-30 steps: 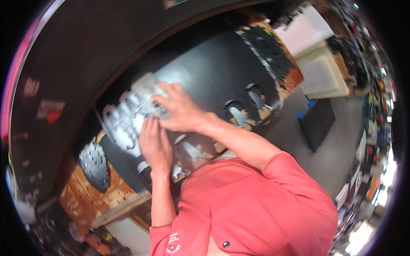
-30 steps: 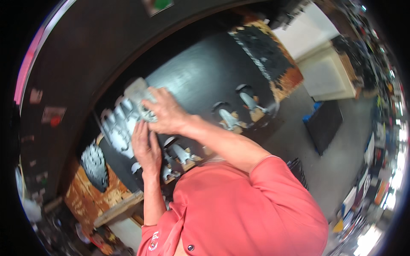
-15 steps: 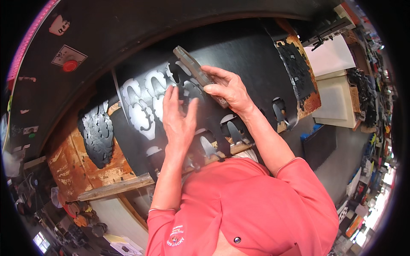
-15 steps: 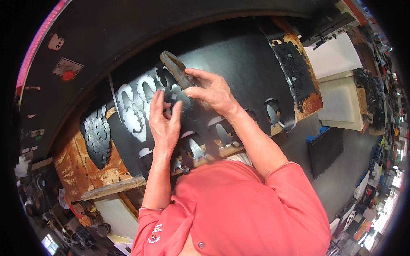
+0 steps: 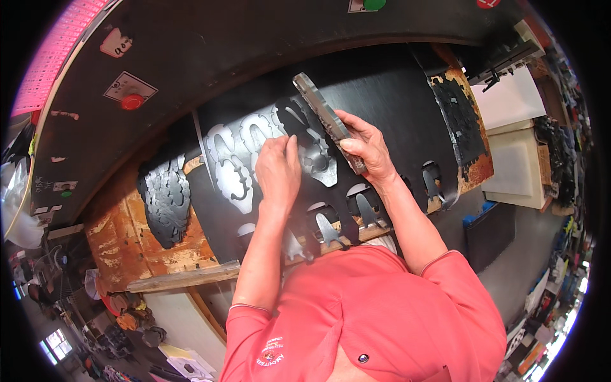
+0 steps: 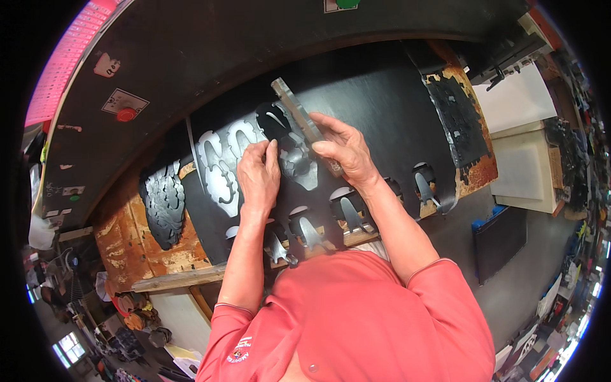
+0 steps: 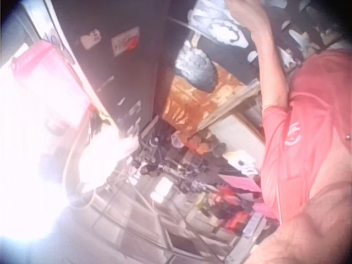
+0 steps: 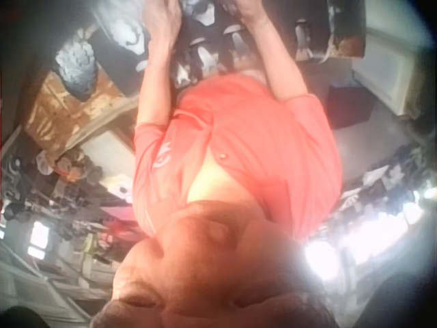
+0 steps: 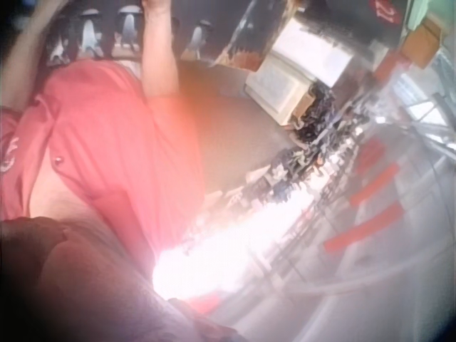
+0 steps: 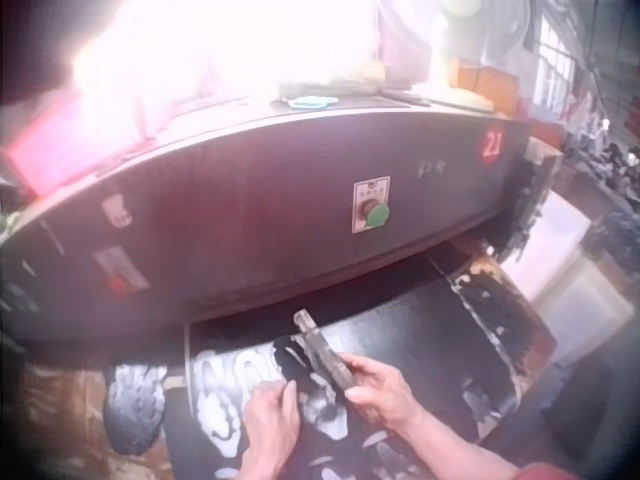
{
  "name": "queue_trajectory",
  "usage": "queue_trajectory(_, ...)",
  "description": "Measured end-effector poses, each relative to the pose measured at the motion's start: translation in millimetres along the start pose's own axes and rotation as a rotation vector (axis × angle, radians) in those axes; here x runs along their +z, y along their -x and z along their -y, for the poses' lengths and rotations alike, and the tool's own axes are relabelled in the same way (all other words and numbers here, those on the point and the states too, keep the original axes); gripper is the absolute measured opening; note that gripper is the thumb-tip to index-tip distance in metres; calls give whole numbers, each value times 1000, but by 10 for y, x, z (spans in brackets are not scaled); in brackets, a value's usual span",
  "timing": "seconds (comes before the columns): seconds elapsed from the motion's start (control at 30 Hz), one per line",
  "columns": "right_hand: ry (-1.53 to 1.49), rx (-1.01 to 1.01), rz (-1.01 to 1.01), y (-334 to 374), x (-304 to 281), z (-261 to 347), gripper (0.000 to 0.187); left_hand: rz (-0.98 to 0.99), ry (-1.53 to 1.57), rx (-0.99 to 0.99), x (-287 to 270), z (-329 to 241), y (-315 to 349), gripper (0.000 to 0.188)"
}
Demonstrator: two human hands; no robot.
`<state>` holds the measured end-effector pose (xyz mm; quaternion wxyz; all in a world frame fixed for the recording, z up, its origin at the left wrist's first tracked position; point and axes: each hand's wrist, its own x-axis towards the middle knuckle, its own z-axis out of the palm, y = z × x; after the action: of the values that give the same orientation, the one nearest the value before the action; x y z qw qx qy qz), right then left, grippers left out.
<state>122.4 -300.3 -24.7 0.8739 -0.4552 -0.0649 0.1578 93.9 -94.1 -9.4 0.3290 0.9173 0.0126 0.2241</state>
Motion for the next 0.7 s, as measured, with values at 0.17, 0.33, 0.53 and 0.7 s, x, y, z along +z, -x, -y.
queue_trajectory(0.17,-48,-22,-23,-3,-32,-48,73,-111,393,-299,25,73,93,29)
queue_trajectory(0.33,-13,-50,-48,-2,-17,-59,71,-185,672,-419,-53,-23,159,26)
queue_trajectory(0.53,-42,-49,-23,21,-1,-49,73,-407,496,-318,-281,-209,101,29)
queue_trajectory(0.7,9,-44,-46,8,-29,-75,73,-630,896,-267,-1325,194,-349,31)
